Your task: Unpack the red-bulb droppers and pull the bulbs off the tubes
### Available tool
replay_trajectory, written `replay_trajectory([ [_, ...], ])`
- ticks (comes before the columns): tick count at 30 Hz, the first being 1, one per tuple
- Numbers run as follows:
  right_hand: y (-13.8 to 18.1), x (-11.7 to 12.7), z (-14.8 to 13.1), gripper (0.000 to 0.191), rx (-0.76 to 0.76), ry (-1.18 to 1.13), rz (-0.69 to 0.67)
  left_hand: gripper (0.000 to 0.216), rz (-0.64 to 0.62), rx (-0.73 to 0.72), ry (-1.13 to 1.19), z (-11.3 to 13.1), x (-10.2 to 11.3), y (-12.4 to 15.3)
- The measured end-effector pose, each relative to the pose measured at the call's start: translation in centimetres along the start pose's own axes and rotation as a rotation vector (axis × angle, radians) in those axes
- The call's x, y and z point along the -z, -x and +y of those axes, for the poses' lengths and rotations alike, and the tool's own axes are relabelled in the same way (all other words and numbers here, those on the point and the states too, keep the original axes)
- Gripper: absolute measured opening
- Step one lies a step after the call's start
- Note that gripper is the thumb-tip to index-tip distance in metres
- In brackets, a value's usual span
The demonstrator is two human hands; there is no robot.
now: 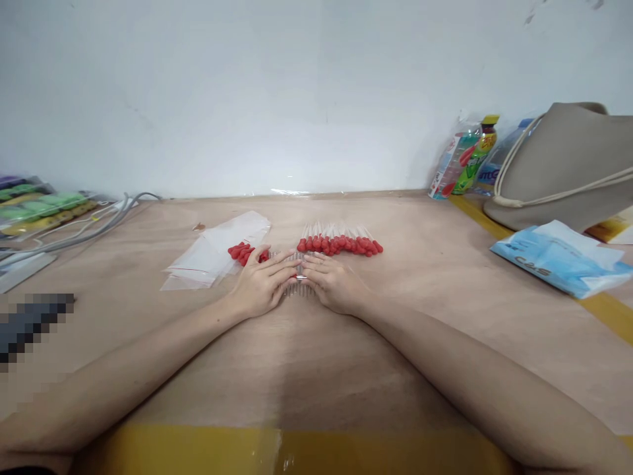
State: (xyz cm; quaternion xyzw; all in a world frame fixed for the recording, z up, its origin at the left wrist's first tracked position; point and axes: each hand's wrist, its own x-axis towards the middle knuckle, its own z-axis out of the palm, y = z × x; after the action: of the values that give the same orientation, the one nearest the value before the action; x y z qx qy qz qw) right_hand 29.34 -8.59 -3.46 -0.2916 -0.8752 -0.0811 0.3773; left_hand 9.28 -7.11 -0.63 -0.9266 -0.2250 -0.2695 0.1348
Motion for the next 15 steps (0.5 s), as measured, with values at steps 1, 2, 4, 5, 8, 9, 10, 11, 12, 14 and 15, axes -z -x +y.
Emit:
replay_trajectory([
  [1,-0.02,0.07,-0.05,0.023,0.004,-0.001,0.0,0.021,-0.002,0.0,0.0,0.01,0.02,0.02],
  [2,-0.03,0.14,-0.08,0.023,0.008,-0.001,0.001,0.022,-0.006,0.001,0.001,0.01,0.04,0.04],
  [4,-0.01,0.25,-0.09,0.023,0.021,0.0,0.0,0.023,-0.024,0.002,0.01,-0.02,0.09,0.07],
  [5,0.03,0.27,-0.06,0.023,0.028,0.0,0.002,0.023,-0.036,0.002,0.016,-0.04,0.13,0.09],
  [8,0.18,0.24,0.08,0.024,0.041,-0.008,0.008,0.025,-0.06,0.004,0.04,-0.11,0.23,0.2],
  [9,0.24,0.21,0.12,0.025,0.042,-0.013,0.009,0.025,-0.062,0.004,0.047,-0.13,0.26,0.25],
  [10,0.29,0.18,0.15,0.025,0.041,-0.02,0.011,0.025,-0.062,0.004,0.053,-0.15,0.3,0.3],
  [11,0.34,0.14,0.17,0.025,0.041,-0.026,0.012,0.025,-0.062,0.005,0.057,-0.17,0.34,0.35],
  [12,0.39,0.12,0.19,0.025,0.04,-0.032,0.018,0.025,-0.062,0.005,0.06,-0.18,0.38,0.39],
  [14,0.49,0.1,0.19,0.025,0.044,-0.044,0.029,0.025,-0.061,0.0,0.065,-0.2,0.46,0.47],
  [15,0.53,0.1,0.19,0.024,0.047,-0.051,0.033,0.024,-0.06,-0.005,0.066,-0.22,0.49,0.5],
])
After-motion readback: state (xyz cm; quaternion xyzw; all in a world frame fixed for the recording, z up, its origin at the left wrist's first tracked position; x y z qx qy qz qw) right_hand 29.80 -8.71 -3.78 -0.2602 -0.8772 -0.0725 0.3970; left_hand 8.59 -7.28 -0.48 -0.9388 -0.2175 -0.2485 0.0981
